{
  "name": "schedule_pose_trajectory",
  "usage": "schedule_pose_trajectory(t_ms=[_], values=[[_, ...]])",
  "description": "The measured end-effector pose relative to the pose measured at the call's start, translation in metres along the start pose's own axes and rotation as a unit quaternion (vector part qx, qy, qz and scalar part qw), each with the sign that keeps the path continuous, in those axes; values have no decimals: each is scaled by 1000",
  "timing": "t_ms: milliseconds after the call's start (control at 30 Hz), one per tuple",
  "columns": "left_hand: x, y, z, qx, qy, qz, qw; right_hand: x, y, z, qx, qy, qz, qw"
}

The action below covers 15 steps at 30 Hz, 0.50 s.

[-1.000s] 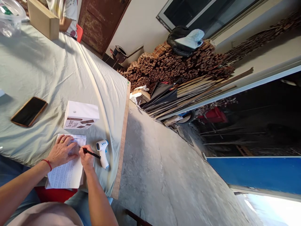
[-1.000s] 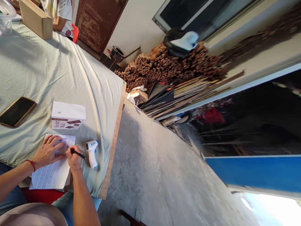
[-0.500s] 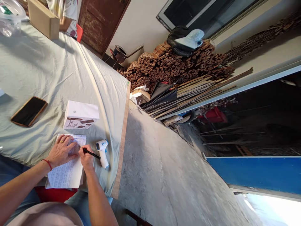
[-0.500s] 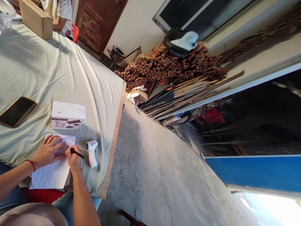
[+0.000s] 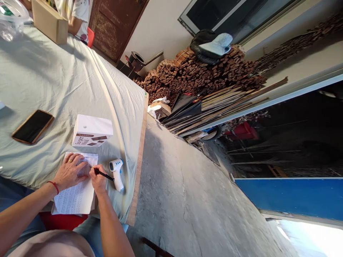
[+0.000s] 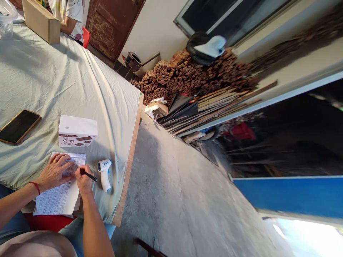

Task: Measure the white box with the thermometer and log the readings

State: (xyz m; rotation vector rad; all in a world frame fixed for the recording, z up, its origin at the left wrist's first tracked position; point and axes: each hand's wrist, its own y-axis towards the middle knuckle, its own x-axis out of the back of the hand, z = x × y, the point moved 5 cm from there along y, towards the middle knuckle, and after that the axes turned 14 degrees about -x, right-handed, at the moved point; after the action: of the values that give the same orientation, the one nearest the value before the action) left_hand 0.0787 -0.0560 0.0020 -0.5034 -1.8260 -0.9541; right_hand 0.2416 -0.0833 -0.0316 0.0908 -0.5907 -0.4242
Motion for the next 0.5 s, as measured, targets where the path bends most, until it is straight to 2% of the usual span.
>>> schedule_pose_trajectory(t_ms=[500], values=[[0,0,1,15,-27,9,999,-2,-1,-6,-2,2,14,1000]])
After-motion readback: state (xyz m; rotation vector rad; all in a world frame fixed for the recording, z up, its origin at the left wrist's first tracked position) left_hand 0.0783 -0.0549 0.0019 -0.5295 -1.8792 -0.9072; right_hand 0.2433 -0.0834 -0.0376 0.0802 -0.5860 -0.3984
